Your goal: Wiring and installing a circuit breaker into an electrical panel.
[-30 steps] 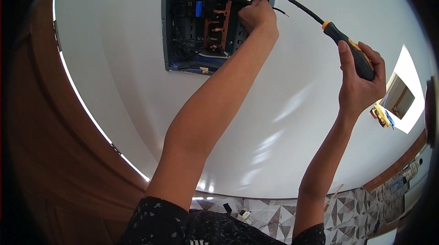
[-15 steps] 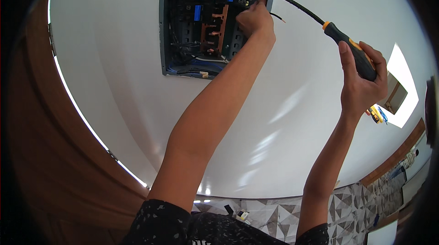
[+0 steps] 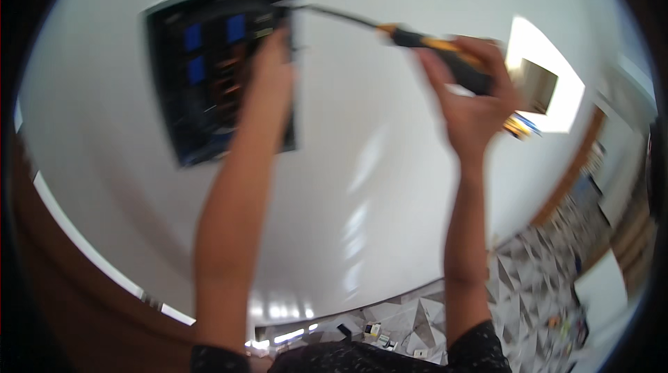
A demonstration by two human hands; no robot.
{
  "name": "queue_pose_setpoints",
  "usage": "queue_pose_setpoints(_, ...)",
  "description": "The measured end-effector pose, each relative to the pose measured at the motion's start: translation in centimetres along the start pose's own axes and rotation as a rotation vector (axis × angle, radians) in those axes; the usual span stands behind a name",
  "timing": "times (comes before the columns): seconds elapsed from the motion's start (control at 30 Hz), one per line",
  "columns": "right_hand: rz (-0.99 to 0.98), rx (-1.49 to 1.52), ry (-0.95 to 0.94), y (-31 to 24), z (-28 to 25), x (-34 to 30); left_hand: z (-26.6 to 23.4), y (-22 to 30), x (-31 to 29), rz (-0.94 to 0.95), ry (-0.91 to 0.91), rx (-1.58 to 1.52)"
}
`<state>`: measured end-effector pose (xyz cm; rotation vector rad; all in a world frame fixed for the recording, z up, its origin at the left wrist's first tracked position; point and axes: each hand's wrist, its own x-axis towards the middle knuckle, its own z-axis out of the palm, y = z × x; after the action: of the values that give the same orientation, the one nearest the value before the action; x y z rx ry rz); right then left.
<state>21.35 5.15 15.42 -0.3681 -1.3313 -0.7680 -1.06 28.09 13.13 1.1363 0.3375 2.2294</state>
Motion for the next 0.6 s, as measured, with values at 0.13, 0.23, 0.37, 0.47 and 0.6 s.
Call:
queue_pose_setpoints(0.13,0.061,0.166,0.006,1.0,0.5,-2.3,-2.4,-0.5,3.4,-0.553,-0.262,-0.308)
queue_pose_setpoints(0.23,0.042,0.232,0.022,0.1,-0.4,-1.3,-2.9,1.4,4.7,-0.508,-0.099,-0.082)
queue_pose_setpoints(0.37,0.127,0.184,-0.004,2.0,-1.6,-1.9,1.7,0.7,1.7,-0.538,0.002,-0.041)
queue_pose_setpoints(0.47,0.038,0.23,0.068,0.3,0.4,-1.7,-3.4,5.8,1.9,-0.506,-0.123,-0.111)
queue_pose_setpoints(0.6,0.071,0.102,0.071,1.6,-3.3,-2.8,0.2,6.2,-6.6,-0.328,-0.028,-0.035)
